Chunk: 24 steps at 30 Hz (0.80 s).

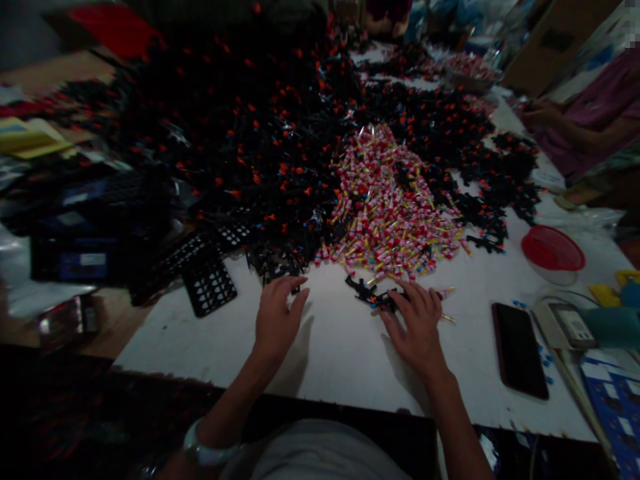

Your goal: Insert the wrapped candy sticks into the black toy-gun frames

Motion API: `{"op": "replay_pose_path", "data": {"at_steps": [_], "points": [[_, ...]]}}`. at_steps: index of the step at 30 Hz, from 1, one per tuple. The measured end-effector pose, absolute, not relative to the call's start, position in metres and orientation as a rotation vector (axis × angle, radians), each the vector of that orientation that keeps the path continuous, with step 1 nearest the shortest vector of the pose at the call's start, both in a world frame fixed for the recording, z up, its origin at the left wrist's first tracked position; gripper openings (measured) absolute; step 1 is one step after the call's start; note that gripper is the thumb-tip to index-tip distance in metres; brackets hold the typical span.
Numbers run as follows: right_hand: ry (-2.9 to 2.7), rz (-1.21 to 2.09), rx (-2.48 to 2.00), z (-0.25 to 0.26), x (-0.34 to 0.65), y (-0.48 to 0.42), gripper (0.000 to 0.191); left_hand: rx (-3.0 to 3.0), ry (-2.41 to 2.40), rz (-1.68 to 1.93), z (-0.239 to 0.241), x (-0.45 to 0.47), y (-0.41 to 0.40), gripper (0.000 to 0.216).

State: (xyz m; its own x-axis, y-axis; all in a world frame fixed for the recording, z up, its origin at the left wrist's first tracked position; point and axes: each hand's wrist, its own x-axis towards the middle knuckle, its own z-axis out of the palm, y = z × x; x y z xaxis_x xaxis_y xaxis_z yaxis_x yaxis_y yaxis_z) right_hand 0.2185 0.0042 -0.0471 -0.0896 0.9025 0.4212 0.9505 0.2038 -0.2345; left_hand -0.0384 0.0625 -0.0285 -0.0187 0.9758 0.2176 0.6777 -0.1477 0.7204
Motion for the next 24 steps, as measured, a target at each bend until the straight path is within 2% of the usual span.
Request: {"op": "replay_pose_path", "data": {"at_steps": [5, 9, 13, 17, 20, 24], "points": [[-1.974, -0.043, -1.802, -0.055, 0.186, 0.045, 0.036, 2.375, 1.32, 0.566, -0.031, 0.011, 0.072, 0.043], [-1.915, 0.156, -1.733, -0.063, 0.197, 0.054, 0.021, 2.502, 1.2, 0.345, -0.034, 0.018, 0.073, 0.034], [-1.889, 0.235, -1.695, -0.059, 0.214, 0.047, 0.017, 2.445, 1.351, 0.328, -0.036, -0.007, 0.071, 0.033], [-1.854, 0.072, -2.004, -0.05, 0.206, 0.053, 0.026, 2.343, 1.483, 0.343, -0.037, -0.024, 0.073, 0.045], [-1.821, -0.096, -2.247, -0.047, 0.198, 0.062, 0.024, 2.286, 1.522, 0.337, -0.035, -0.024, 0.072, 0.037], [-1.837, -0.007, -2.083, -0.043, 0.192, 0.064, 0.013, 1.995, 1.633, 0.505, -0.032, -0.023, 0.069, 0.022]]}}
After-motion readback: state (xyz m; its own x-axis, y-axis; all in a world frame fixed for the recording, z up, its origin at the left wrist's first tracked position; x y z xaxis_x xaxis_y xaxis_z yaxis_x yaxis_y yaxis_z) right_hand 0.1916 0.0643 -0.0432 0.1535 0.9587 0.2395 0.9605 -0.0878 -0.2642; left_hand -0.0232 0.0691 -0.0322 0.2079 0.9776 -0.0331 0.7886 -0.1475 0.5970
